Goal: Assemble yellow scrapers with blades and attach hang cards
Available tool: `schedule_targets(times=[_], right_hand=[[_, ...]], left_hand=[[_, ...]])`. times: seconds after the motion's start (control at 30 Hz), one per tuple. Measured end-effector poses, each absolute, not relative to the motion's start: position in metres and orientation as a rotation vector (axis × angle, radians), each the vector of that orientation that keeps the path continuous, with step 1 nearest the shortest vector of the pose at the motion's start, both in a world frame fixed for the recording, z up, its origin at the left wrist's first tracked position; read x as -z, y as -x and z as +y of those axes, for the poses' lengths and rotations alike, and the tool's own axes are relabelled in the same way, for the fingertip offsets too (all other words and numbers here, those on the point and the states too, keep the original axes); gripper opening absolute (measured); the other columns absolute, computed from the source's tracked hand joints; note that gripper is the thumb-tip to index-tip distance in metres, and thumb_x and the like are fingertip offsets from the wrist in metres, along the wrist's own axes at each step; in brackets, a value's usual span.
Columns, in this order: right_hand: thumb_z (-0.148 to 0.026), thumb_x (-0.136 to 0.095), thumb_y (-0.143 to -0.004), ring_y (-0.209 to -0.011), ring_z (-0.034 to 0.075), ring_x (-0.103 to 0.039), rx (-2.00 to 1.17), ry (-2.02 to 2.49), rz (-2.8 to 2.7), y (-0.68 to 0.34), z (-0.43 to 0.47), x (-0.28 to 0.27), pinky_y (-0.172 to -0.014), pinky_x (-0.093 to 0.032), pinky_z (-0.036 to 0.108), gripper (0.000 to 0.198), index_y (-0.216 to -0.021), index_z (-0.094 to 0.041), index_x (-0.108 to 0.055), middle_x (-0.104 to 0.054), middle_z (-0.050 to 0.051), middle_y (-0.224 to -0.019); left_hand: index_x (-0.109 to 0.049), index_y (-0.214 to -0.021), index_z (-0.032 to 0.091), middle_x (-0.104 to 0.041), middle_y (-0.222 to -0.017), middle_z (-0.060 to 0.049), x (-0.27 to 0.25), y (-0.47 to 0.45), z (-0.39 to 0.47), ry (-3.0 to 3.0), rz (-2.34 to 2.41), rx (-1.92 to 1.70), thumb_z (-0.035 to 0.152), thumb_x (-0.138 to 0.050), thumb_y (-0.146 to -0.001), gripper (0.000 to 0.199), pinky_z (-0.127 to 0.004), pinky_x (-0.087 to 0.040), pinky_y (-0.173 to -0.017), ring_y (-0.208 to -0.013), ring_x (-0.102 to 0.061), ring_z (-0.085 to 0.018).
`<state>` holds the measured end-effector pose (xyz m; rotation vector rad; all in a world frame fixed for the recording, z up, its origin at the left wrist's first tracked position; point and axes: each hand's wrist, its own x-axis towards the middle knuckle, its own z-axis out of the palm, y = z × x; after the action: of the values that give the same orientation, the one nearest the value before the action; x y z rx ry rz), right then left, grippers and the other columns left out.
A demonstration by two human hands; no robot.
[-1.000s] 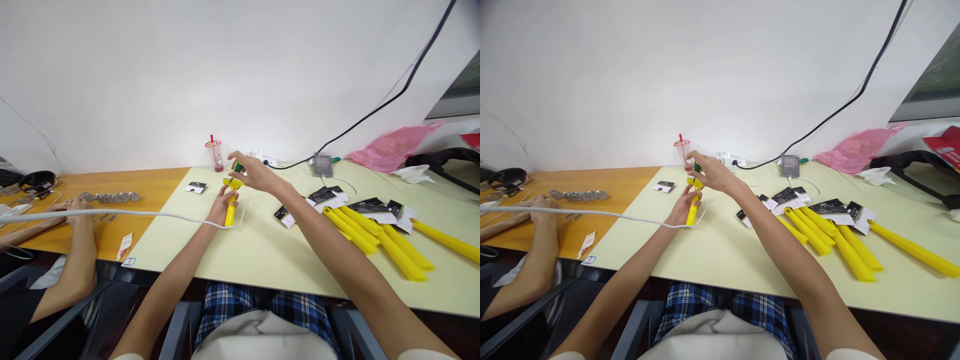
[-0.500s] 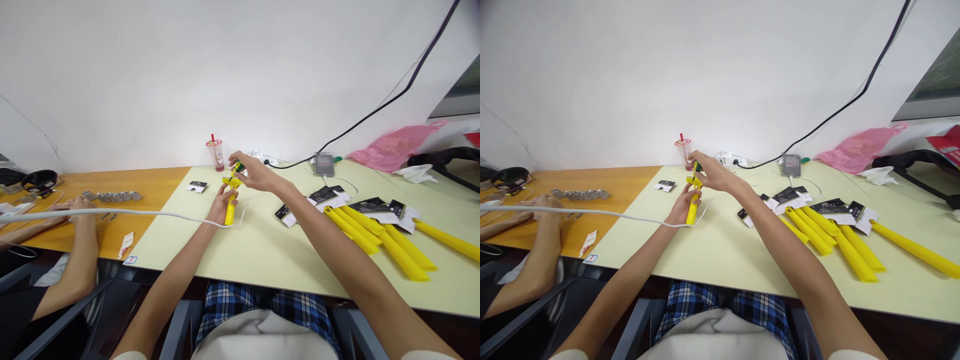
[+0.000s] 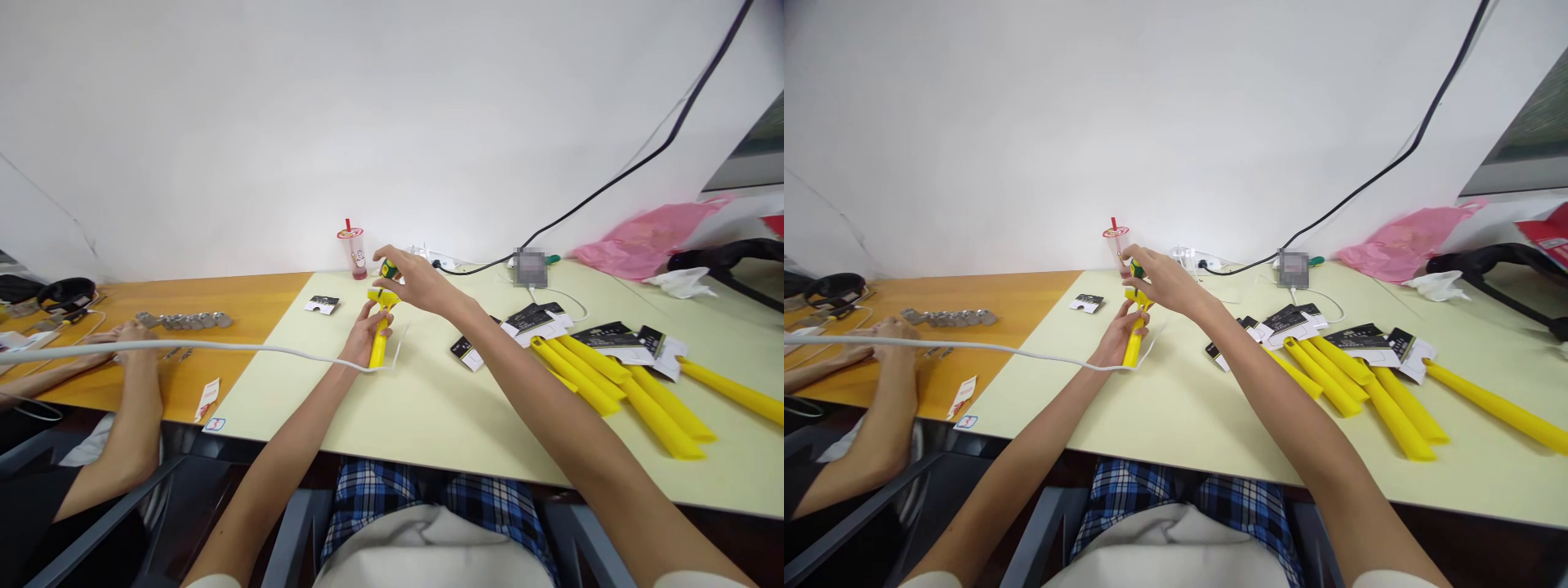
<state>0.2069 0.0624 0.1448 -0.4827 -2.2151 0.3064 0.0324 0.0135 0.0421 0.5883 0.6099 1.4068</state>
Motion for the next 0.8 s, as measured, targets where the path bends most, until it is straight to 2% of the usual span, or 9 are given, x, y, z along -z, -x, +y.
schedule_targets(times=[0.17,0.33,0.57,0.7,0.8], right_hand=[[-0.023,-0.057,-0.101,-0.106,0.025,-0.068,-0.372,0.371,-2.231,-0.2089,0.0669,-0.1408,-0.093,-0.055,0.044,0.037,-0.136,-0.026,-0.045,-0.068,0.012,-0.130],[-0.023,-0.059,-0.101,-0.088,0.021,-0.069,-0.372,0.416,-2.220,-0.2087,0.0663,-0.1424,-0.084,-0.057,0.038,0.030,-0.130,-0.027,-0.051,-0.073,0.005,-0.111],[-0.037,-0.069,-0.101,-0.081,0.022,-0.067,-0.232,0.548,-2.172,-0.2076,0.0648,-0.1453,-0.076,-0.051,0.035,0.023,-0.114,-0.025,-0.054,-0.070,0.006,-0.100],[-0.047,-0.070,-0.101,-0.077,0.023,-0.063,-0.162,0.639,-2.178,-0.2051,0.0636,-0.1435,-0.070,-0.044,0.033,0.030,-0.109,-0.025,-0.052,-0.070,0.005,-0.094],[-0.050,-0.079,-0.094,-0.072,0.022,-0.062,-0.119,0.779,-2.194,-0.2046,0.0615,-0.1452,-0.065,-0.037,0.031,0.039,-0.107,-0.025,-0.052,-0.071,0.003,-0.086]], left_hand=[[-0.060,-0.116,0.027,-0.072,-0.116,-0.006,-0.0408,-0.0312,0.0144,-0.590,0.609,-1.417,0.003,-0.086,-0.073,0.056,-0.015,-0.041,-0.052,-0.079,-0.069,-0.010],[-0.059,-0.117,0.027,-0.072,-0.121,-0.008,-0.0437,-0.0318,0.0128,-0.582,0.587,-1.410,0.003,-0.087,-0.073,0.057,-0.014,-0.041,-0.052,-0.080,-0.068,-0.010],[-0.060,-0.114,0.027,-0.071,-0.122,-0.007,-0.0465,-0.0342,0.0106,-0.577,0.585,-1.386,0.003,-0.088,-0.073,0.055,-0.013,-0.039,-0.052,-0.080,-0.067,-0.009],[-0.060,-0.113,0.027,-0.071,-0.124,-0.007,-0.0449,-0.0330,0.0122,-0.579,0.610,-1.403,0.002,-0.088,-0.073,0.054,-0.014,-0.039,-0.053,-0.080,-0.067,-0.009],[-0.061,-0.114,0.027,-0.071,-0.126,-0.008,-0.0424,-0.0312,0.0141,-0.597,0.618,-1.414,0.003,-0.088,-0.074,0.054,-0.014,-0.040,-0.054,-0.081,-0.067,-0.009]])
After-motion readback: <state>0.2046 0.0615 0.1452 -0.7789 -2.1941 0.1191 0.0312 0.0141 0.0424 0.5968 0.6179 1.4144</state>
